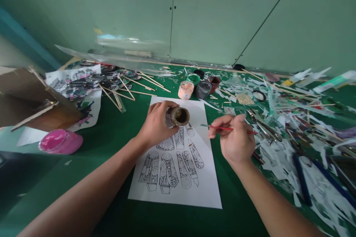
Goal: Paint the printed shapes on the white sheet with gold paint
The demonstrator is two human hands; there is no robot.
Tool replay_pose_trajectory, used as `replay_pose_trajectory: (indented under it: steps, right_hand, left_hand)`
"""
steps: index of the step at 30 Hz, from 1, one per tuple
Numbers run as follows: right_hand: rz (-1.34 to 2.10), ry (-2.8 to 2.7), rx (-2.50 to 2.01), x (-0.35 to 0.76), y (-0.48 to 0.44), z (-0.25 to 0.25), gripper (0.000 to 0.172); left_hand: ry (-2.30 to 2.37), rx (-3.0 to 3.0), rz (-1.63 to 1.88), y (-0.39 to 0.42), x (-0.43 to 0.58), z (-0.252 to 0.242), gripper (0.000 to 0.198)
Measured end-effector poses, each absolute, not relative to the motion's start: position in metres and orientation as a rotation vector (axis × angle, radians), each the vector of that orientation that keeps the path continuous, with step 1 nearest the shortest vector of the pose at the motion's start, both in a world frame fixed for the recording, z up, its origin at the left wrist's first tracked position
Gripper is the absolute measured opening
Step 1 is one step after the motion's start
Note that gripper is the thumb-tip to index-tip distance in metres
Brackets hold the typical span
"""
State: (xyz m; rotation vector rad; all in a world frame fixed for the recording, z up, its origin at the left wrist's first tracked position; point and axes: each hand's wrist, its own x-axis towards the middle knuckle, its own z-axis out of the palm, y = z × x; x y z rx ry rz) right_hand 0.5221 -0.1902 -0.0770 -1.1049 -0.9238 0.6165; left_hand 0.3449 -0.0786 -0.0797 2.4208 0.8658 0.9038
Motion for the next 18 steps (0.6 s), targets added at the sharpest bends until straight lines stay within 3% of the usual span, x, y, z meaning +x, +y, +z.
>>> replay_pose_trajectory:
  steps: [4,13,18]
  right_hand:
    - [0.533,-0.949,-1.171,0.5185,-0.192,-0.0726,0.037]
    - [0.566,-1.223,-1.442,0.5142,-0.193,-0.0757,0.029]
    - [0.666,-1.06,-1.323,0.5183,-0.1886,-0.077,0.03]
  left_hand:
    - [0.794,2.456,0.801,-0.0821,0.3457,-0.0766,0.049]
    - [0.726,2.505,0.717,-0.0835,0.3453,-0.0754,0.049]
    - [0.773,2.5,0.719,-0.084,0.3457,-0.0745,0.05]
